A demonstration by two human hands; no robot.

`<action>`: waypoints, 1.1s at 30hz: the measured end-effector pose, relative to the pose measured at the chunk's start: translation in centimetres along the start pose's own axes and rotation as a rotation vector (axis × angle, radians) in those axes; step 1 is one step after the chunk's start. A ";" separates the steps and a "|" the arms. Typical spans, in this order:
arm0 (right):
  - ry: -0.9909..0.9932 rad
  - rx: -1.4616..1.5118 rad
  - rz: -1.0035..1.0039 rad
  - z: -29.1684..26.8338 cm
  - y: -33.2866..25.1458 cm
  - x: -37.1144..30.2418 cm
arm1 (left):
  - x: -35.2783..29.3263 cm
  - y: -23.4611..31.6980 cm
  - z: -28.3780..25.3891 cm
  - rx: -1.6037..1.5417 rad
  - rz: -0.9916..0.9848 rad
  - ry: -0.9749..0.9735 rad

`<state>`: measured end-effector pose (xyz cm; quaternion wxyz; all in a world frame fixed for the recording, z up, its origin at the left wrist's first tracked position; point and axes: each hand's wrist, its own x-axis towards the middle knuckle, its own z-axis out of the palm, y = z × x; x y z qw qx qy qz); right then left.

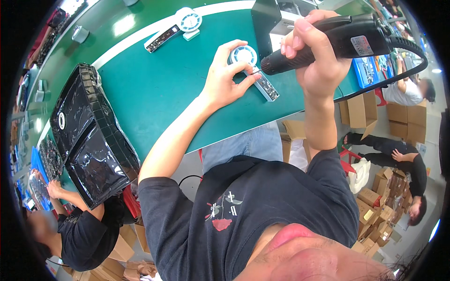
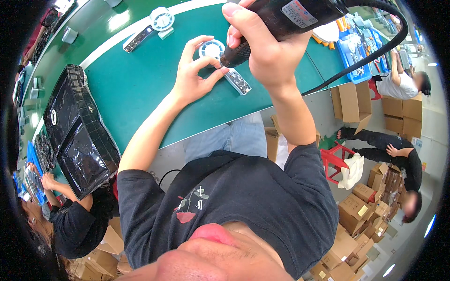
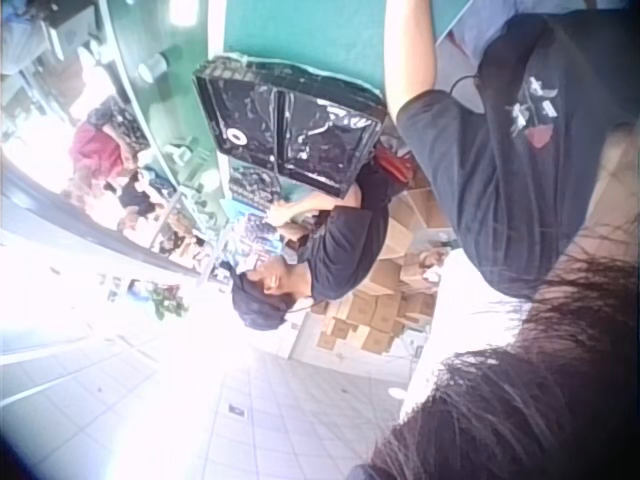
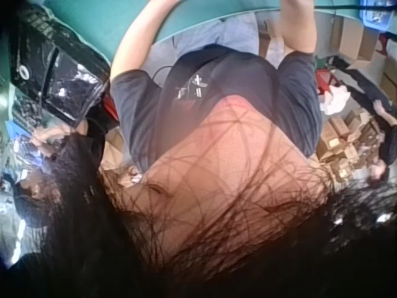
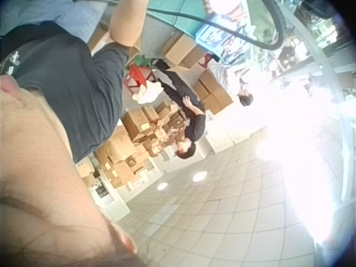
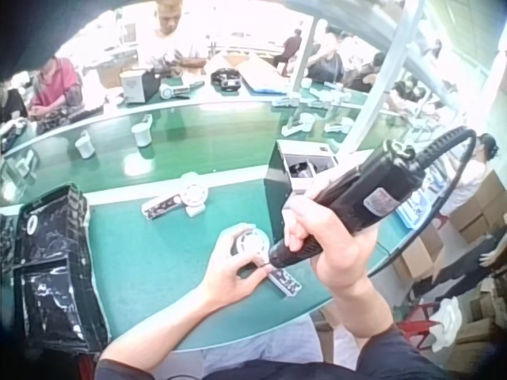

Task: Assembling circular electronic components on a production line using an electric screwdriver.

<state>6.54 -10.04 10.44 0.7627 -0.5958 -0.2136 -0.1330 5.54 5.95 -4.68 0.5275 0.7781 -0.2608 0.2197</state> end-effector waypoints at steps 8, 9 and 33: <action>0.000 -0.039 -0.058 -0.2 0.9 0.6 | 0.1 0.1 0.0 0.017 0.002 0.016; 0.000 -0.039 -0.057 -0.1 1.0 0.6 | 0.1 0.1 0.0 0.038 0.000 0.003; -0.018 -0.068 -0.015 0.7 2.8 -0.2 | 0.4 -0.4 0.4 -0.007 -0.041 -0.026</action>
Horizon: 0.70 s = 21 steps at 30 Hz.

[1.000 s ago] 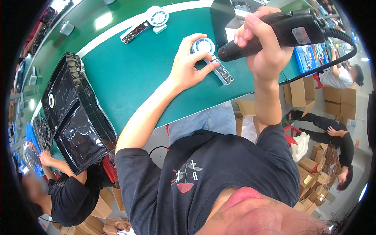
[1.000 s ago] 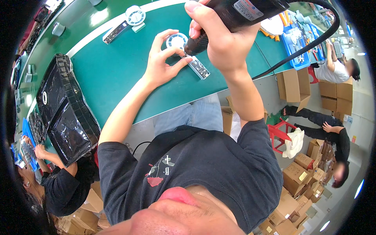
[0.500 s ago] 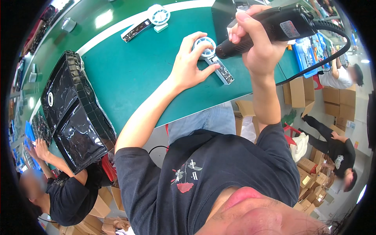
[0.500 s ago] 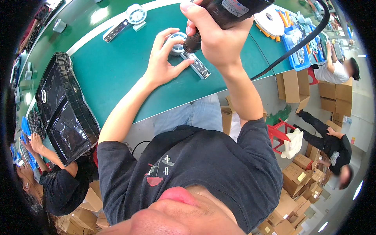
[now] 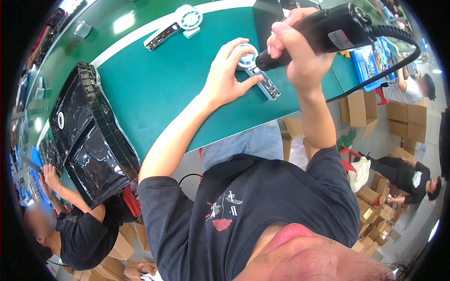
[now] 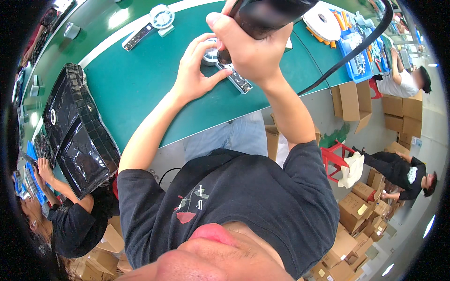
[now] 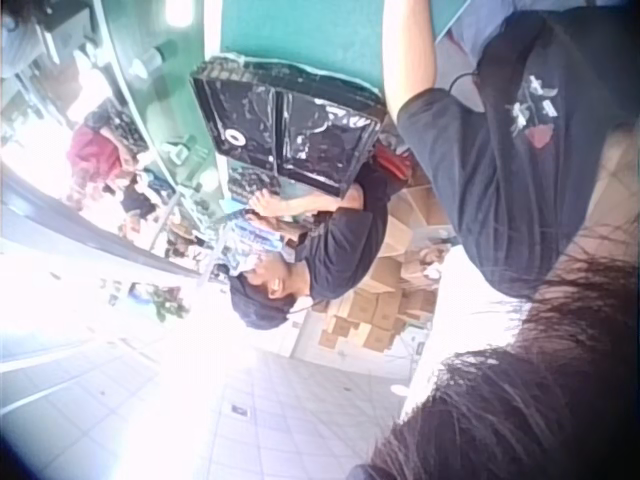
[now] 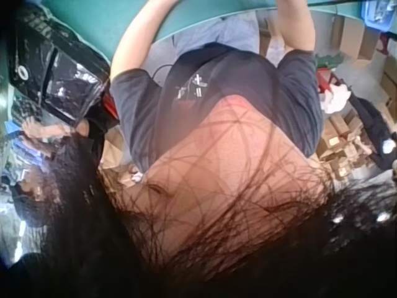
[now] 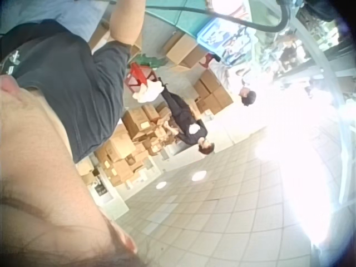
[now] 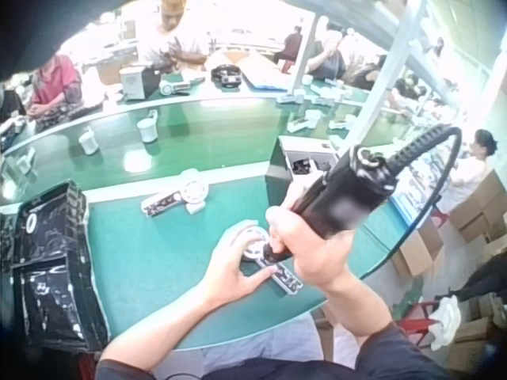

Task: Assembling circular electronic components on a production line using an electric screwdriver.

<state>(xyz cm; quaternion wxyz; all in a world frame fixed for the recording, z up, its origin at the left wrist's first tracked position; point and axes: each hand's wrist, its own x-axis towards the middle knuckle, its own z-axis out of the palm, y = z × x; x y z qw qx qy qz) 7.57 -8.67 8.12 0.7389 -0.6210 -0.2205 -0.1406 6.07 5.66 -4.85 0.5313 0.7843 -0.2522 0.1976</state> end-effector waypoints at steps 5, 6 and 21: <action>-0.102 0.052 0.030 -0.4 0.2 0.7 | -0.1 0.1 0.0 0.016 -0.002 0.002; -0.231 0.070 0.075 -0.7 0.6 1.2 | -0.1 0.1 -0.1 0.017 -0.008 0.004; -0.839 0.163 -0.019 -1.9 0.9 2.3 | 0.1 -0.7 0.4 0.029 0.049 -0.049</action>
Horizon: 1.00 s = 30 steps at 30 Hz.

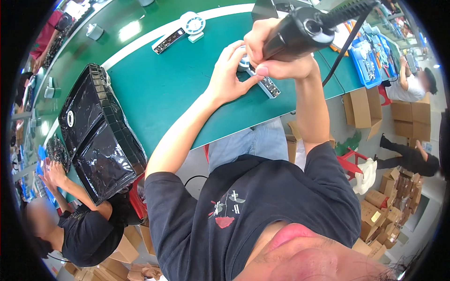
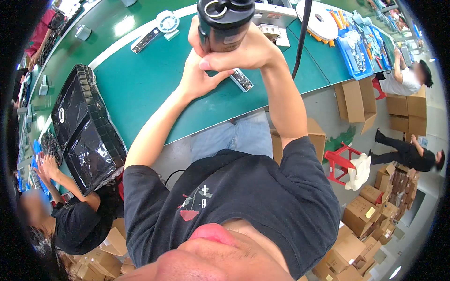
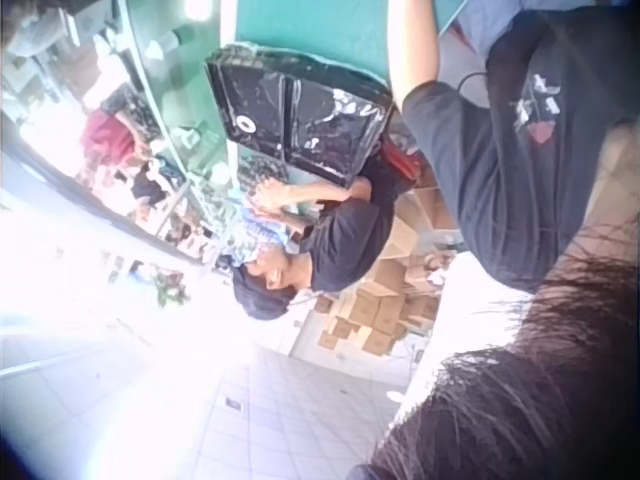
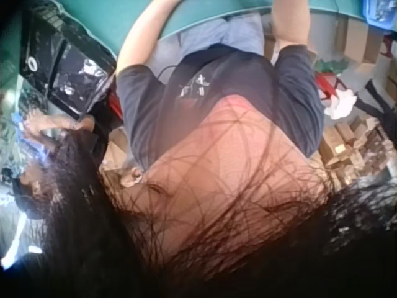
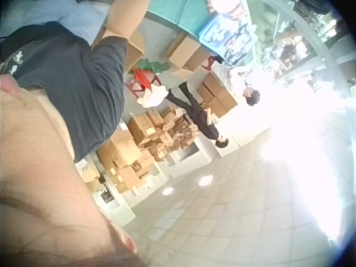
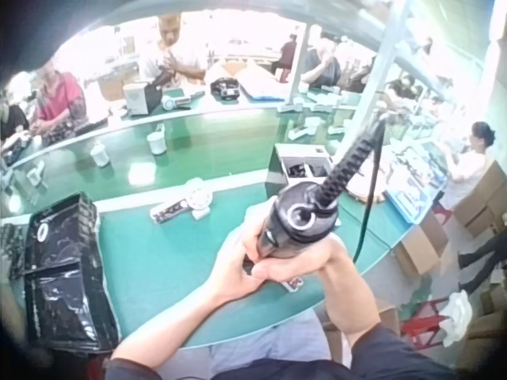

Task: Assembling circular electronic components on a production line using an electric screwdriver.

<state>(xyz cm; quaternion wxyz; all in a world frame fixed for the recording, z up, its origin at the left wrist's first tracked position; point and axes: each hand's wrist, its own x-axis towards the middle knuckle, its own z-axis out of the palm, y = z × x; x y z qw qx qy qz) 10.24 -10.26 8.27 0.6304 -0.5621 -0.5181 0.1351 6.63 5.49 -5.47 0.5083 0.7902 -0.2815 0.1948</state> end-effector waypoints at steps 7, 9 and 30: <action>0.411 0.118 0.047 -1.1 -1.2 -1.2 | -0.2 0.3 -1.4 0.065 0.015 0.046; 0.558 0.439 0.053 -2.2 -1.1 -3.8 | -0.8 0.6 -2.3 0.181 0.097 0.111; 1.351 0.201 0.382 -3.7 5.3 -20.1 | -2.3 1.5 0.9 0.327 0.079 -0.237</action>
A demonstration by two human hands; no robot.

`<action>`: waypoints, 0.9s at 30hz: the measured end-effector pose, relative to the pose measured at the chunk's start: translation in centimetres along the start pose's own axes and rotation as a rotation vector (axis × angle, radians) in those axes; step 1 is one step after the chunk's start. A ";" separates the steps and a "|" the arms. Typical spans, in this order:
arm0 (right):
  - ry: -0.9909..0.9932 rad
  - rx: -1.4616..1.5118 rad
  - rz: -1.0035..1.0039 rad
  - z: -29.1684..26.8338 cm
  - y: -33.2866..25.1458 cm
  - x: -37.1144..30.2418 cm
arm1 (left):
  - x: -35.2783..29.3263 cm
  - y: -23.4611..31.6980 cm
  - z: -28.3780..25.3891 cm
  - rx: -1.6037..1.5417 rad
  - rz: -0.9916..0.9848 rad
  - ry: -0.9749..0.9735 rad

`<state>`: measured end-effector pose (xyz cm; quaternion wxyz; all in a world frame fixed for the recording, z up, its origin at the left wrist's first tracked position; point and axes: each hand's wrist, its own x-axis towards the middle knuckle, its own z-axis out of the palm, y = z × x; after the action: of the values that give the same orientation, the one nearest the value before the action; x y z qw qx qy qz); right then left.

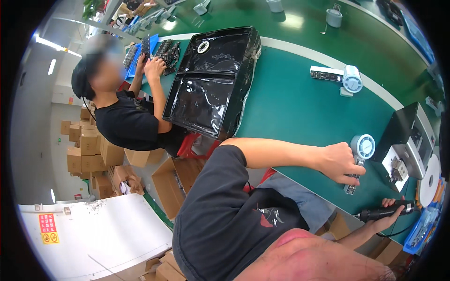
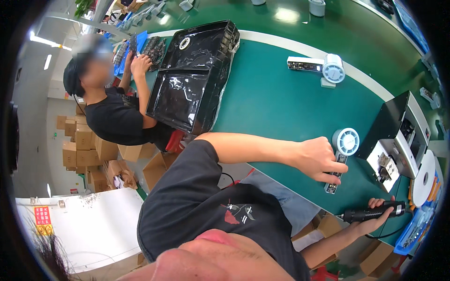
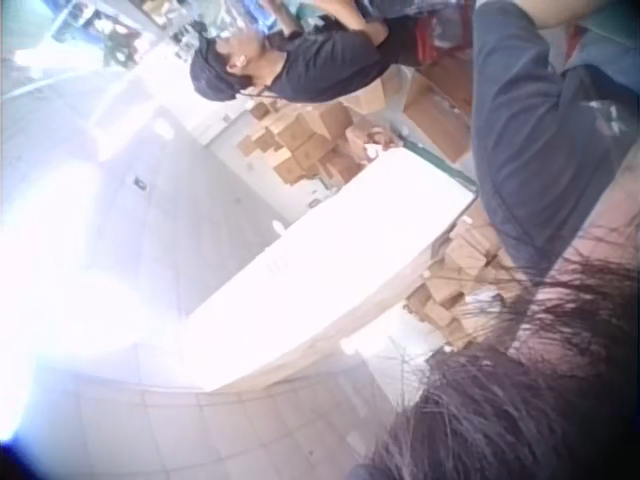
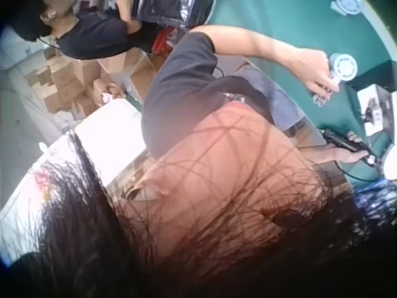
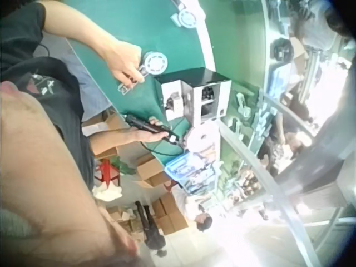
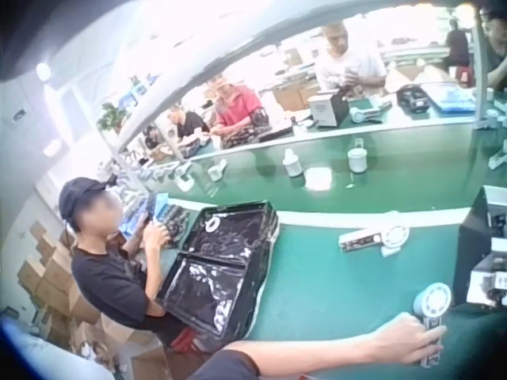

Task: Assembling circular electronic components on a production line using an electric screwdriver.

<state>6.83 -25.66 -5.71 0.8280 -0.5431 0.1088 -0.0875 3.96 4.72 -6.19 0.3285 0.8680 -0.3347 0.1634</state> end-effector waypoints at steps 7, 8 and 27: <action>0.205 -0.071 0.005 1.9 -1.2 -1.2 | 0.9 0.1 -0.3 -0.110 -0.058 -0.019; 0.276 -0.074 0.007 3.0 -1.5 -1.3 | 1.0 0.0 -0.4 -0.130 -0.065 -0.001; 0.161 0.008 0.119 -1.4 -1.4 0.0 | 0.8 -0.7 -0.4 -0.360 -0.199 -0.007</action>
<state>6.38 -27.44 -4.96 0.8223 -0.5237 0.2068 -0.0821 5.04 5.01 -5.81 0.4917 0.8246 -0.2722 0.0649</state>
